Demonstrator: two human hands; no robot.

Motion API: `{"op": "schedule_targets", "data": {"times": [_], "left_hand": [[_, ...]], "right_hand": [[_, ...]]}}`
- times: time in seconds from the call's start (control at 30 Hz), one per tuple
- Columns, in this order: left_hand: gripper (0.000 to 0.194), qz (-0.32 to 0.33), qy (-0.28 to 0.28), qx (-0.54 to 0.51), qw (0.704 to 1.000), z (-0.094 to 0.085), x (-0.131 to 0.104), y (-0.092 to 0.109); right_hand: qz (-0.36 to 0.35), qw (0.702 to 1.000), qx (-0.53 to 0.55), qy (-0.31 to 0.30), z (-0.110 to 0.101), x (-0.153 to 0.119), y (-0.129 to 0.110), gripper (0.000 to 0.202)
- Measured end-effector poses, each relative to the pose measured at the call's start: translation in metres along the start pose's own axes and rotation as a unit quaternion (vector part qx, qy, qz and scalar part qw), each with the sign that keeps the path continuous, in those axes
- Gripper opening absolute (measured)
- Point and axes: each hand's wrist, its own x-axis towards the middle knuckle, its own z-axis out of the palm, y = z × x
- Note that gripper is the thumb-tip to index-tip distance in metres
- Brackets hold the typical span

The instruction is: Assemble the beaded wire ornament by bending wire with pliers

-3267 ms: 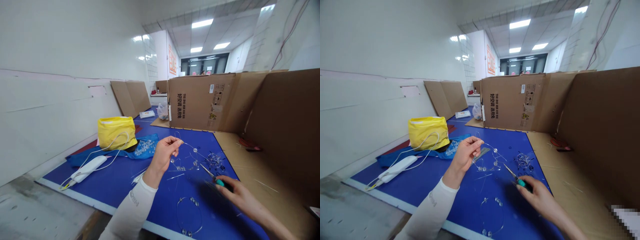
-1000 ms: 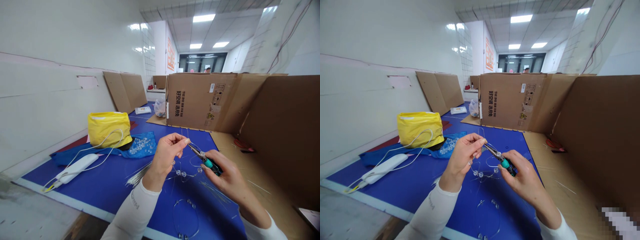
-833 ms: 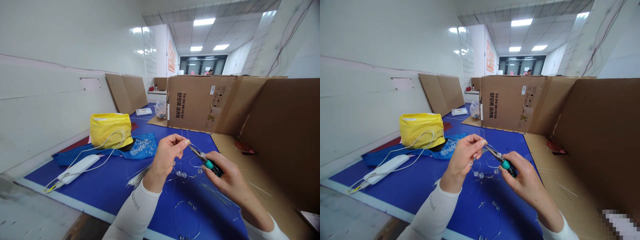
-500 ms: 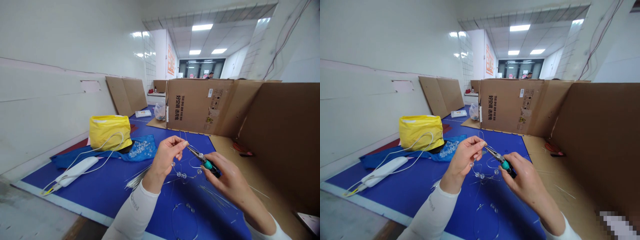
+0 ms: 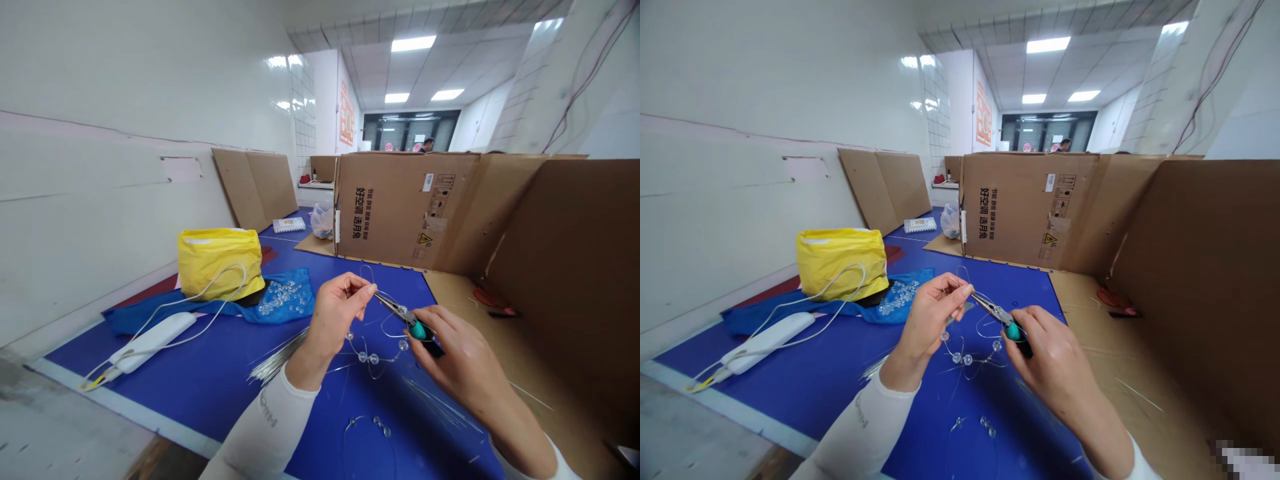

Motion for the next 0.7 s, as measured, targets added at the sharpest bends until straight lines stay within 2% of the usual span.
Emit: {"op": "schedule_targets", "data": {"times": [0.33,0.7], "left_hand": [[0.024,-0.084,-0.034,-0.112,0.990,0.0020,0.0037,-0.0027],[0.027,-0.078,-0.029,-0.114,0.990,0.0024,0.0037,-0.0004]], "right_hand": [[-0.010,0.999,-0.040,0.012,0.0001,0.0004,0.0031,0.017],[-0.029,0.996,-0.077,0.022,0.0029,-0.0018,0.0061,0.018]]}}
